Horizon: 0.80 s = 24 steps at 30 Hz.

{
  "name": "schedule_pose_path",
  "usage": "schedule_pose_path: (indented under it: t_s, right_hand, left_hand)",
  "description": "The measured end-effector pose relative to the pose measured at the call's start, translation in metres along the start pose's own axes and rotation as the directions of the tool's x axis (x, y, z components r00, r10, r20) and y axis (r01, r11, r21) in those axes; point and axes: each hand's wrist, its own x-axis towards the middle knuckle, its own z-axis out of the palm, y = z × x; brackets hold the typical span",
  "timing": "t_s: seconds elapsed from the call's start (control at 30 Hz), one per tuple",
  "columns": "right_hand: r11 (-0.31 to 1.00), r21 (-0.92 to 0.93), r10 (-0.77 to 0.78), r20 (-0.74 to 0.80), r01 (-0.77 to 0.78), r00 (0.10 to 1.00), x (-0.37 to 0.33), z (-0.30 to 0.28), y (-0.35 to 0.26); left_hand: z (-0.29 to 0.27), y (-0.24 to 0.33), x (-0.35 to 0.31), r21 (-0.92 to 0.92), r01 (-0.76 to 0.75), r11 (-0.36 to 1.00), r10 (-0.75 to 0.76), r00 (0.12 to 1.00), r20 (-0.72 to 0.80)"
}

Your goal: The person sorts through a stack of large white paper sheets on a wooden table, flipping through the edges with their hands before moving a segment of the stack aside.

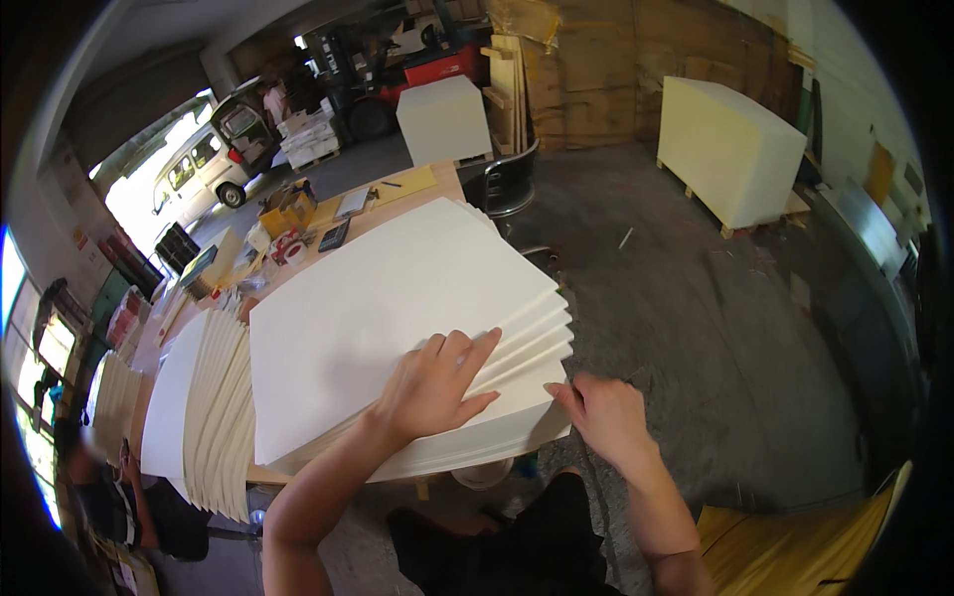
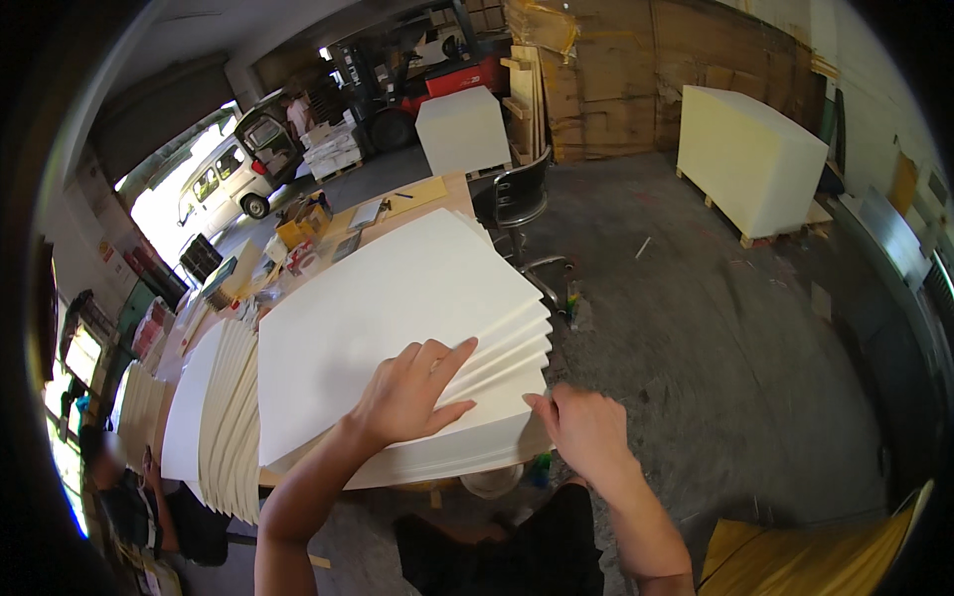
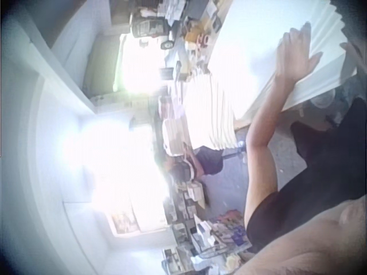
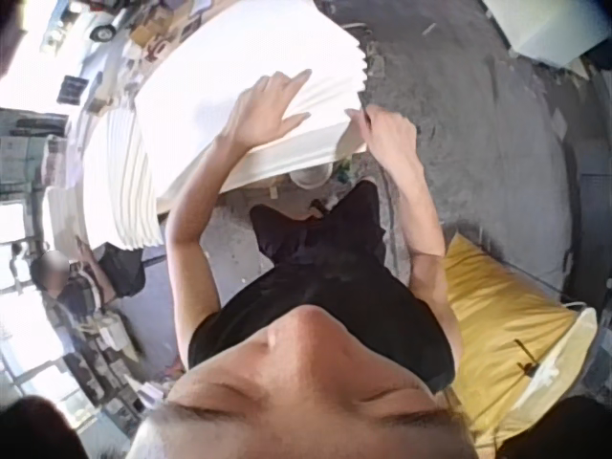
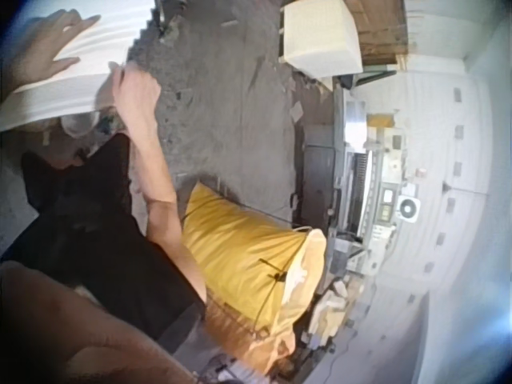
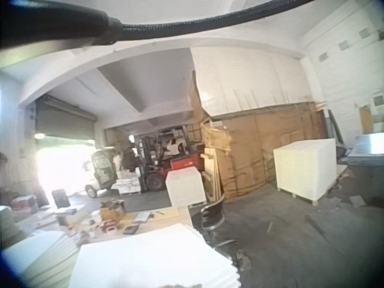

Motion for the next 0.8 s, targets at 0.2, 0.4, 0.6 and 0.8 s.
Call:
schedule_pose_path:
  t_s: [0.2,0.4,0.6,0.8]
  right_hand:
    - [0.994,0.099,-0.010,-0.230,0.034,0.973,0.022,-0.014,-0.046]
    - [0.282,0.938,0.325,0.102,-0.200,0.940,0.034,0.014,-0.029]
    - [0.445,0.887,0.318,-0.027,-0.124,0.948,0.040,0.031,-0.029]
    - [-0.063,0.982,0.310,0.189,-0.178,0.932,0.043,0.019,-0.037]
  left_hand:
    - [-0.008,-0.017,-0.003,-0.040,-0.090,0.995,0.087,0.993,-0.077]
    - [-0.003,-0.013,-0.002,-0.035,-0.128,0.991,0.125,0.988,-0.086]
    - [-0.004,-0.025,-0.008,-0.136,-0.135,0.981,0.117,0.984,-0.134]
    - [-0.014,-0.019,-0.009,-0.201,-0.094,0.975,0.086,0.995,-0.052]
